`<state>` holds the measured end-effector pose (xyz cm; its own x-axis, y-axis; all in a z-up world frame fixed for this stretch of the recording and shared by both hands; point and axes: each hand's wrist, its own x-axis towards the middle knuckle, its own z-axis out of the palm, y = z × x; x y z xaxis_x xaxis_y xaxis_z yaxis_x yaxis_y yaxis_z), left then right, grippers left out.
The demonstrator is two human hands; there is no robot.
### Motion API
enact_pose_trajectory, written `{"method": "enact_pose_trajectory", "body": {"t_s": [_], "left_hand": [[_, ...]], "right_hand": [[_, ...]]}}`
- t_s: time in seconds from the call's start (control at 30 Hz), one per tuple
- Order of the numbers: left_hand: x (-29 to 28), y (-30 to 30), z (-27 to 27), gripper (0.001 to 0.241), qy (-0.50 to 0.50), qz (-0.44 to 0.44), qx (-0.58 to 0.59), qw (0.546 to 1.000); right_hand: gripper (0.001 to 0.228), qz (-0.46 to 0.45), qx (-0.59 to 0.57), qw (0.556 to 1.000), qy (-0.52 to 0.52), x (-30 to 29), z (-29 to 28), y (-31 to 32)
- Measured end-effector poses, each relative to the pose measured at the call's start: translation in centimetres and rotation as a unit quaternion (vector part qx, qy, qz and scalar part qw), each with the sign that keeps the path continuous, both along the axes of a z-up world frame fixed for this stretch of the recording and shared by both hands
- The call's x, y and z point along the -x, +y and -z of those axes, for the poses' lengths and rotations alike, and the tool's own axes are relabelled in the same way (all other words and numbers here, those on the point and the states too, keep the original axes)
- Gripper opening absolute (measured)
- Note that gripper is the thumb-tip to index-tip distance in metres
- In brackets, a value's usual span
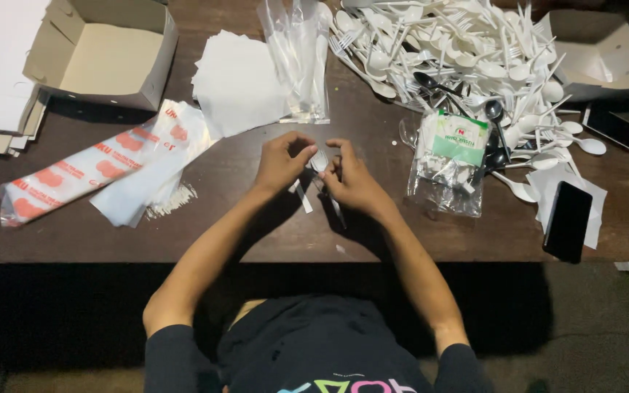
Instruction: Wrapping plastic spoons in napkins and placing them into plastic bags
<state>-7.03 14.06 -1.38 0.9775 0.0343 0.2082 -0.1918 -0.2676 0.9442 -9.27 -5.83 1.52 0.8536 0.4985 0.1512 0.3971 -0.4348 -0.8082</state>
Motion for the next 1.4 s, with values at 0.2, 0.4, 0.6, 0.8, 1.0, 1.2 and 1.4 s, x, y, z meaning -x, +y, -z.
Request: {"method": "enact_pose_trajectory", "body": {"t_s": [0.2, 0.4, 0.6, 0.8, 1.0, 1.2, 1.4], "left_hand": [[-0.8, -1.0, 1.2, 0.013, -0.021, -0.029, -0.071, 0.997], [-0.9, -0.8, 0.6, 0.017, -0.006, -0.031, -0.073, 0.997], [-0.8, -0.7, 1.8, 0.016, -0.064, -0.040, -0.189, 0.979], [-0.3, -0.7, 1.1, 0.017, -0.028, -0.016, -0.264, 0.964], [-0.1, -1.0, 1.3, 0.022, -0.036, -0.012, -0.311, 0.950], [0.8, 0.3, -2.0, 0.033, -0.011, -0.004, -0.300, 0.954], [-0.4, 6.1, -0.4, 0.037, 0.108, 0.013, -0.302, 0.947]], "right_hand": [[0.033, 0.138, -0.015, 0.990, -0.041, 0.1, 2.0, 0.1], [0.024, 0.228, -0.034, 0.971, -0.069, 1.5, 1.4, 1.4], [0.026, 0.266, 0.081, 0.959, -0.048, 1.7, 2.5, 2.2], [0.025, 0.250, 0.104, 0.962, -0.031, 2.0, 2.2, 2.6], [0.025, 0.241, 0.109, 0.962, -0.074, 2.4, 2.1, 2.4], [0.023, 0.233, 0.106, 0.965, -0.060, 2.7, 1.6, 2.4], [0.024, 0.228, 0.123, 0.964, -0.062, 2.8, 1.5, 2.4]]}}
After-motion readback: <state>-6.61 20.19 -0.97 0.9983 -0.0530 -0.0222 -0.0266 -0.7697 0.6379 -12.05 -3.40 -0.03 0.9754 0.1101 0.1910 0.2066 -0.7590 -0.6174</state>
